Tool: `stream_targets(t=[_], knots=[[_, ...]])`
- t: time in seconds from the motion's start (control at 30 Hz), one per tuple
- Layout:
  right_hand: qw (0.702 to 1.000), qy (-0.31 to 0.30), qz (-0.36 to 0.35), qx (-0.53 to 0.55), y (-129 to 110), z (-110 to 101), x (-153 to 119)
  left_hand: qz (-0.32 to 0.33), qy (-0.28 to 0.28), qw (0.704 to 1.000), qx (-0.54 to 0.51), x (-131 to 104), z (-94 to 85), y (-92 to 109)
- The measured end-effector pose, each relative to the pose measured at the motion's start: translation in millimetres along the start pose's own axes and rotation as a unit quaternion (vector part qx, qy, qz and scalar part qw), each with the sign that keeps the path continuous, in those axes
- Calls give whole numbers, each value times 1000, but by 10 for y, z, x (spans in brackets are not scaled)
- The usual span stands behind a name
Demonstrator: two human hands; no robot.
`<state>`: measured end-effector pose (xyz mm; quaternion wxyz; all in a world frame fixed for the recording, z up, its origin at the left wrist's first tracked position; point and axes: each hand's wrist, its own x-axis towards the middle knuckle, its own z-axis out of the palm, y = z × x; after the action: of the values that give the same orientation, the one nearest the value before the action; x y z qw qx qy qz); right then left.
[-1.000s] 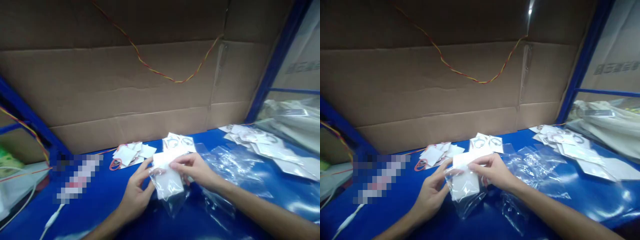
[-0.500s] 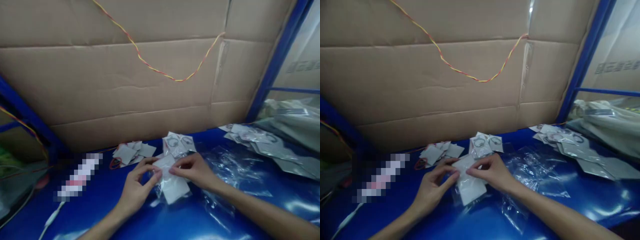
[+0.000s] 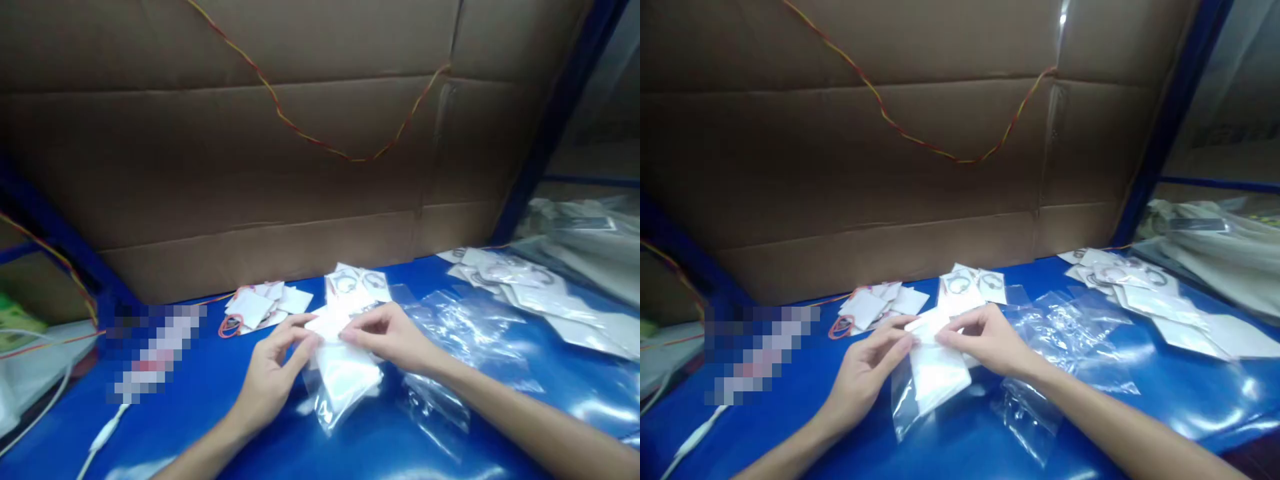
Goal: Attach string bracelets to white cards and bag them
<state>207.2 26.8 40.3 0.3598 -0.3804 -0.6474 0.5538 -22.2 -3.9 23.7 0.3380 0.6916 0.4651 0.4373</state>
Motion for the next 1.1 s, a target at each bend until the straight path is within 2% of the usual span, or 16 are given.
stream_targets(t=[0.27, 0.43, 0.73, 1.1], knots=[[999, 27, 0, -31, 28, -21, 10, 25, 22, 999, 6, -5, 34, -89], [999, 38, -2, -38, 33, -25, 15, 24, 21, 999, 36, -6, 20, -43], [1000, 21, 10, -16, 39, -17, 16, 26, 3, 999, 39, 14, -6, 16], [999, 12, 0, -52, -10, -15, 7, 37, 19, 998, 53, 13, -17, -2]])
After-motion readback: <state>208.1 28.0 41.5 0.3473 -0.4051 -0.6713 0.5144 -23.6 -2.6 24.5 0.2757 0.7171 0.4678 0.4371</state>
